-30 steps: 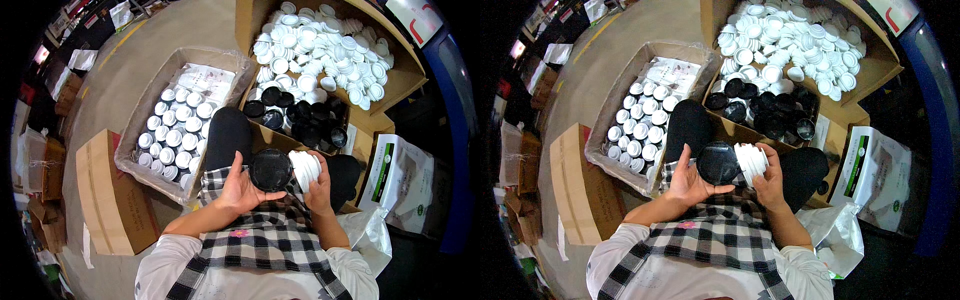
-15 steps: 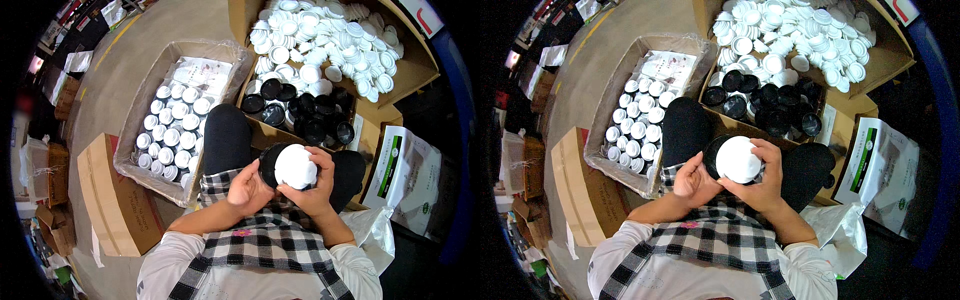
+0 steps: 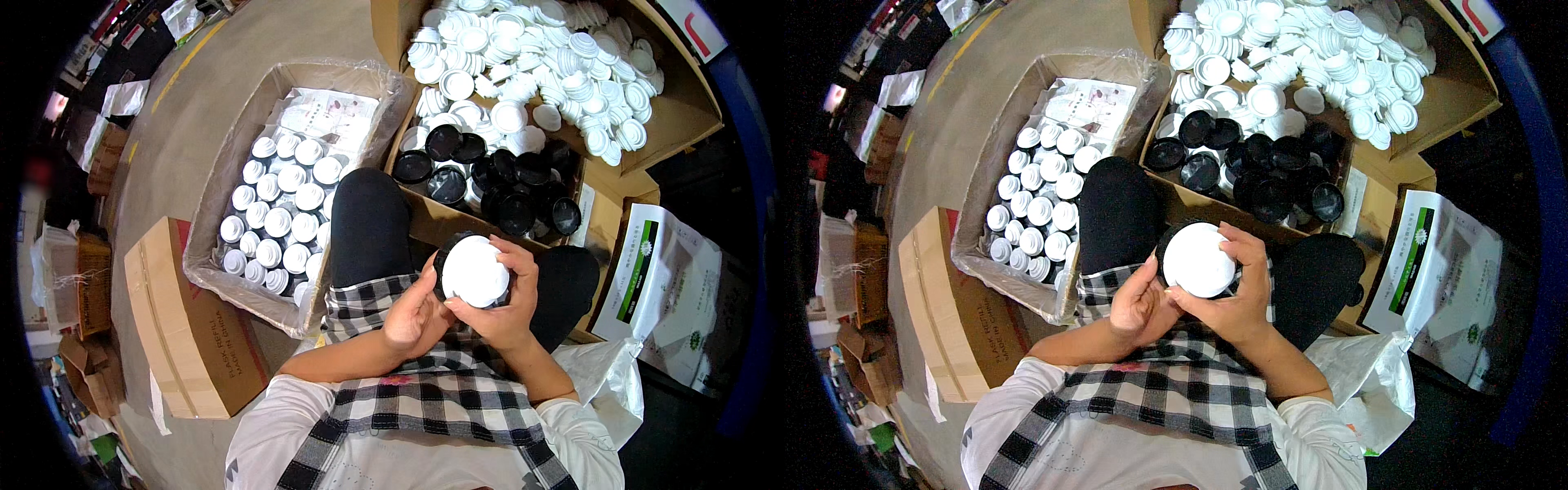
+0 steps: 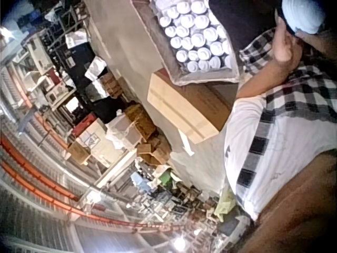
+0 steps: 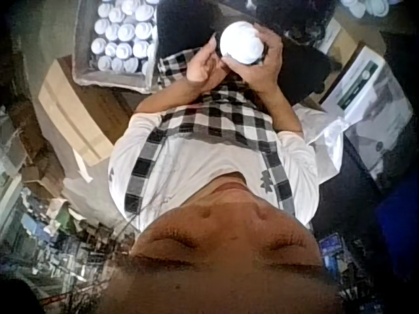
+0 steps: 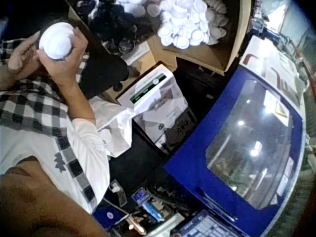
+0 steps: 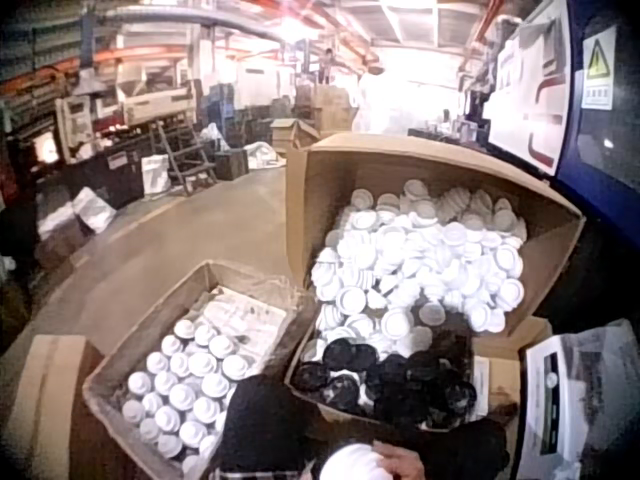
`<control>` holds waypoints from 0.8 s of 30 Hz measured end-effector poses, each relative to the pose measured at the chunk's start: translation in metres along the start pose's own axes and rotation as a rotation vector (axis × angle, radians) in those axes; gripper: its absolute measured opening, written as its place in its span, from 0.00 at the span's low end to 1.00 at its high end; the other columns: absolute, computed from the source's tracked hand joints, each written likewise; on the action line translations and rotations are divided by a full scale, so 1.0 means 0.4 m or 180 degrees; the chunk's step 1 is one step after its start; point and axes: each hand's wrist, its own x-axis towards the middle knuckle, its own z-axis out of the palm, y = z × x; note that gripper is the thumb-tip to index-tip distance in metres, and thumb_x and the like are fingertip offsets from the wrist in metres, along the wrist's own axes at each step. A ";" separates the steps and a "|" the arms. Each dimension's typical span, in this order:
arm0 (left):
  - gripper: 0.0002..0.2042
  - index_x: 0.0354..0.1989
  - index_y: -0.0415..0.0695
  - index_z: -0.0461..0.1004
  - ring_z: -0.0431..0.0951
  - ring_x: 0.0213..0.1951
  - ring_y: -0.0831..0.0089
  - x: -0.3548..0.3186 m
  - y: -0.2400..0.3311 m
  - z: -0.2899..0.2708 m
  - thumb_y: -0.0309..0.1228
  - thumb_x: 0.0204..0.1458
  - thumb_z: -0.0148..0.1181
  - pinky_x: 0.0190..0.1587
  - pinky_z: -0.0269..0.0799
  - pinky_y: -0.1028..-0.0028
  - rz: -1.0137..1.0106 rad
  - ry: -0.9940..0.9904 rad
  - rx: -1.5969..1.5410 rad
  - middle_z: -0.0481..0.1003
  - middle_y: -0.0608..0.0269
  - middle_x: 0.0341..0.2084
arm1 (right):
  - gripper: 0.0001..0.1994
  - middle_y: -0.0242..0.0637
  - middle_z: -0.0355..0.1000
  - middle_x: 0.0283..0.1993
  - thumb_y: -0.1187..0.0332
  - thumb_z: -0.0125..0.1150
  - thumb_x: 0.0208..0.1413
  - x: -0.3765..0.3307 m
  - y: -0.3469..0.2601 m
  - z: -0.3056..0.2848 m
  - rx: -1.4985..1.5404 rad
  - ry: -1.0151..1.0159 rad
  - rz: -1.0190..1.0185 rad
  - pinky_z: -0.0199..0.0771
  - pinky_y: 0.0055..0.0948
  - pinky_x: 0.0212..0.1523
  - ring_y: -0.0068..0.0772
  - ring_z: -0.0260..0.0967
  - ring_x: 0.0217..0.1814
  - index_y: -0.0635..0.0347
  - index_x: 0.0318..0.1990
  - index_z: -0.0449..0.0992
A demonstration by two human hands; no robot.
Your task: The person sits on the floor and repeatedly picks up black containers and white lids, placing the lids onto the containers. The person then places the assembled containers into a nearby box.
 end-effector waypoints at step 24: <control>0.15 0.41 0.36 0.66 0.67 0.40 0.68 0.169 -0.055 -0.048 0.36 0.55 0.46 0.45 0.61 0.72 0.2698 0.0829 0.3468 0.67 0.54 0.35 | 0.17 0.34 0.64 0.32 0.56 0.38 0.61 0.024 0.117 0.088 0.1228 0.1125 0.1136 0.61 0.22 0.38 0.23 0.61 0.35 0.64 0.36 0.65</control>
